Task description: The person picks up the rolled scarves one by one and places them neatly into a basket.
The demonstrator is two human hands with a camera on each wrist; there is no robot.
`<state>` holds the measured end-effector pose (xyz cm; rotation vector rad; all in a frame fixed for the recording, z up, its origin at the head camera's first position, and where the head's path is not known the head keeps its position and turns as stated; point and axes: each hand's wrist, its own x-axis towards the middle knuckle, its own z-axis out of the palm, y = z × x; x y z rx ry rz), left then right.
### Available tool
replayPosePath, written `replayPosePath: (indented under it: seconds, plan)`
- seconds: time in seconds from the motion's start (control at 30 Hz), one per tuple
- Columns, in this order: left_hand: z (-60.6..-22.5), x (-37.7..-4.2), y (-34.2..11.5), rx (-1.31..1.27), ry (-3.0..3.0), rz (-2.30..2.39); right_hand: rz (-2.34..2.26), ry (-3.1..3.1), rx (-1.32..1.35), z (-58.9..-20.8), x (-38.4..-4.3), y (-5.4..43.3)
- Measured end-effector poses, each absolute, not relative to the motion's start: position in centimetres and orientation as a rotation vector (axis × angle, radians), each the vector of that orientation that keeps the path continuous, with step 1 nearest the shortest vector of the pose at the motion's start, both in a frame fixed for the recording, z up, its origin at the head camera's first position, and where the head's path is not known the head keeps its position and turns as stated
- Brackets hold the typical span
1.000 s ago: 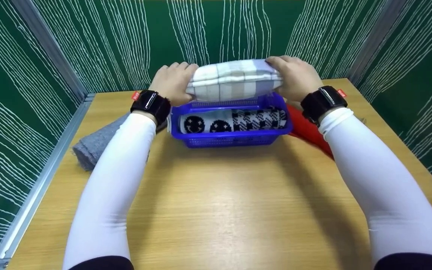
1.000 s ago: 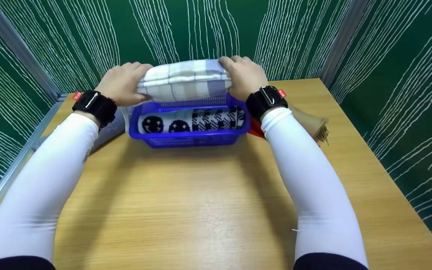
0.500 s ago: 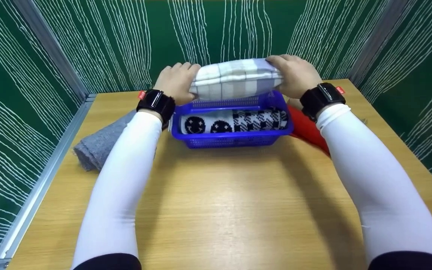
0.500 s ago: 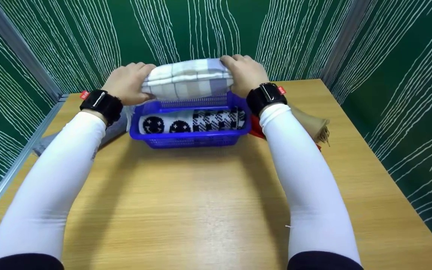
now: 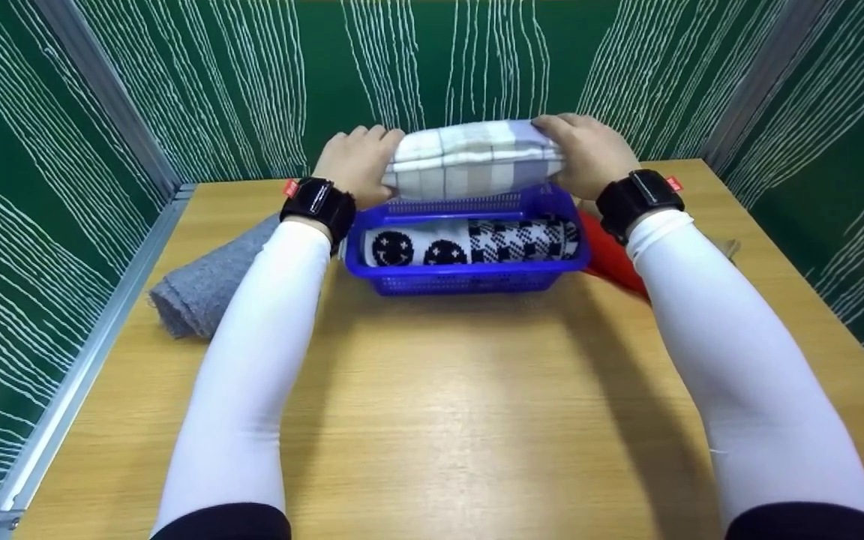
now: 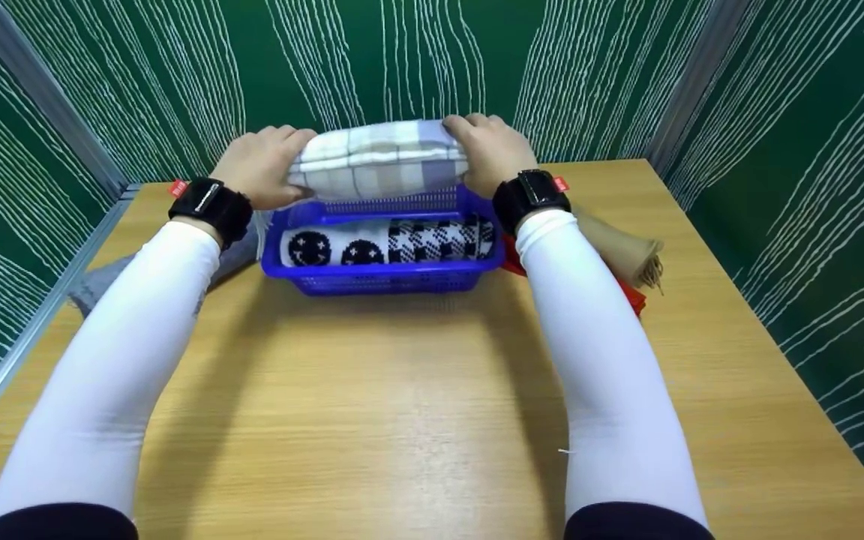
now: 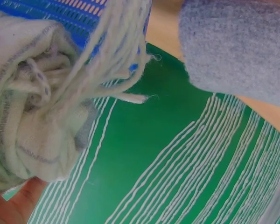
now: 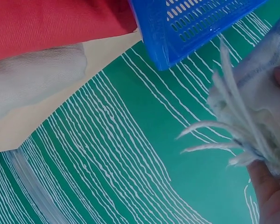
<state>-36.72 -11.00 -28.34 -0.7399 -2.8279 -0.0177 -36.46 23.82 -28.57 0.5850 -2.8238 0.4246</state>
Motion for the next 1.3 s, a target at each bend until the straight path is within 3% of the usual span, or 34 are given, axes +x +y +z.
replayPosePath:
  seconds: [1.3]
  plan:
    - [-32.3, -38.8, -10.0, -0.717, -2.87, 0.092, 0.418, -2.863, 0.603, -32.2, -37.9, 24.2]
